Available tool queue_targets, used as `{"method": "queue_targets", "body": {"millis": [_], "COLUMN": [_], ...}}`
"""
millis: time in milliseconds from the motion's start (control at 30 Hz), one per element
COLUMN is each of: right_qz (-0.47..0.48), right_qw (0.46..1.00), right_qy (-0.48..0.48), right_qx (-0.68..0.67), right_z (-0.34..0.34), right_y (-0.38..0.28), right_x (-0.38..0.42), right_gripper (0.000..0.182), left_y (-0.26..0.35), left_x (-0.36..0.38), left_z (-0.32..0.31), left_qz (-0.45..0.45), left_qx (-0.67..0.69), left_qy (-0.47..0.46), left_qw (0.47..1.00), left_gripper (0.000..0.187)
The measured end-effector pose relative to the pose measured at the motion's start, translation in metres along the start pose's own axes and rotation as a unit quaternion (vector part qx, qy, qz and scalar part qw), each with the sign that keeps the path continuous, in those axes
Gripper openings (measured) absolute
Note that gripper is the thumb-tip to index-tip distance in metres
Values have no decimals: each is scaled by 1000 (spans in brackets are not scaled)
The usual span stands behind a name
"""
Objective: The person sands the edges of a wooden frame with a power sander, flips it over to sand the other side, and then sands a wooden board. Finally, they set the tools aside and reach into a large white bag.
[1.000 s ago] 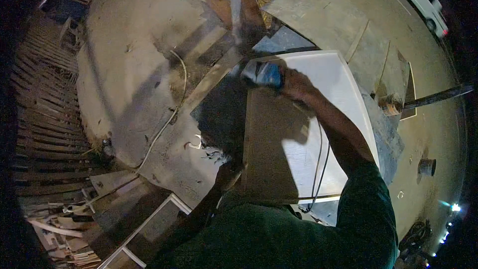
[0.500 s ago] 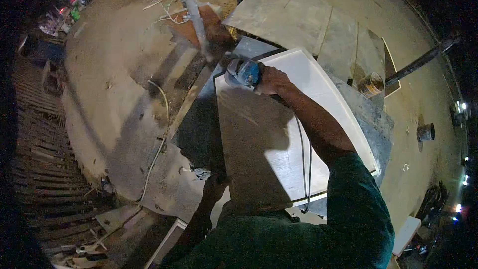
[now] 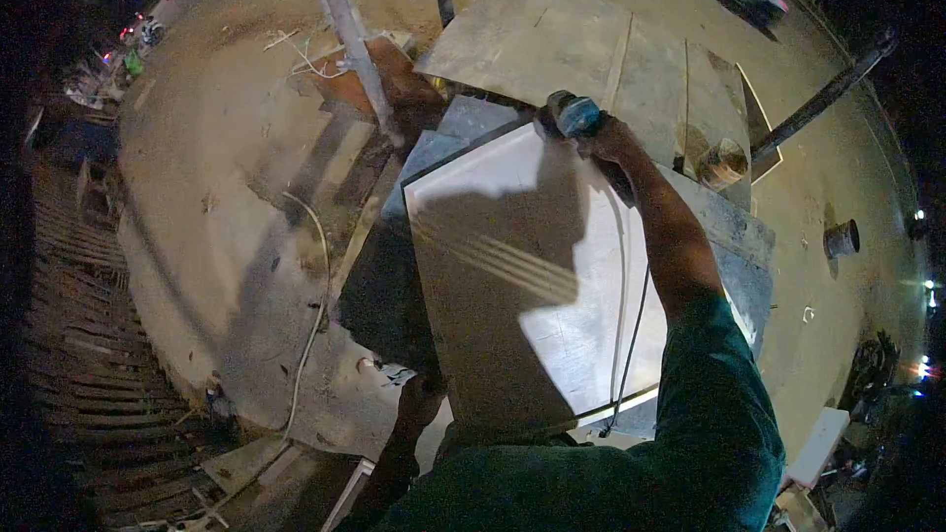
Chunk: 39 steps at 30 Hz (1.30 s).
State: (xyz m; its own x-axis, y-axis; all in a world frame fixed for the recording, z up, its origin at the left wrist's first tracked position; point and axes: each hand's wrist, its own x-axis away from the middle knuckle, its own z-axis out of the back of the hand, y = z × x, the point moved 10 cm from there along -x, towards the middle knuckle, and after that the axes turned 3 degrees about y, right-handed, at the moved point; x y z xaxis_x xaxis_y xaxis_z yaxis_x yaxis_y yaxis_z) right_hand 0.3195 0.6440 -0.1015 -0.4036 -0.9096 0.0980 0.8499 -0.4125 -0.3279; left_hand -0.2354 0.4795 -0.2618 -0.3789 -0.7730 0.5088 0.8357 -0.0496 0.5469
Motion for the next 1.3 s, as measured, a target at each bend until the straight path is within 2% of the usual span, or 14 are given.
{"method": "queue_targets", "body": {"millis": [133,200,300,433,500,633,700,767,967,1033,1067,1133,1233,1300], "right_qz": [-155,-98,-63,-75,-71,-22,43,58,-85,-44,-12,-128,-191,-188], "right_qw": [984,994,993,997,995,986,992,990,992,998,997,991,980,980], "right_qy": [81,-18,71,-8,-67,-165,-110,-124,-87,-37,56,36,32,47], "right_qx": [-11,36,-76,-1,-36,13,-36,-48,-30,3,45,-13,-56,-41], "right_z": [23,10,17,4,-16,-50,-46,-43,-8,-8,-9,13,34,33], "right_y": [74,81,76,-18,-65,-148,-172,-178,-83,-32,-1,38,65,88], "right_x": [-3,-9,-1,33,48,62,69,71,41,14,-3,13,43,58], "right_gripper": [65,64,42,69,78,78,87,90,77,76,70,65,61,60], "left_y": [53,47,6,17,42,18,-25,26,19,-8,-18,-23,-7,8], "left_x": [18,18,-1,3,13,8,-11,8,6,1,-1,-4,-4,3], "left_z": [36,42,4,1,35,24,-13,20,13,-1,-6,-7,2,14], "left_qz": [-59,-32,-8,-47,-85,-70,-41,-16,-15,-28,-36,-48,-92,-42], "left_qx": [157,49,86,126,131,71,165,115,96,74,63,51,25,82], "left_qy": [-8,35,-15,-52,37,51,-27,-16,-12,16,29,40,24,5], "left_qw": [986,998,996,990,987,994,985,993,995,997,997,997,995,996], "left_gripper": [42,41,41,41,37,32,34,35,36,35,35,35,38,39]}}
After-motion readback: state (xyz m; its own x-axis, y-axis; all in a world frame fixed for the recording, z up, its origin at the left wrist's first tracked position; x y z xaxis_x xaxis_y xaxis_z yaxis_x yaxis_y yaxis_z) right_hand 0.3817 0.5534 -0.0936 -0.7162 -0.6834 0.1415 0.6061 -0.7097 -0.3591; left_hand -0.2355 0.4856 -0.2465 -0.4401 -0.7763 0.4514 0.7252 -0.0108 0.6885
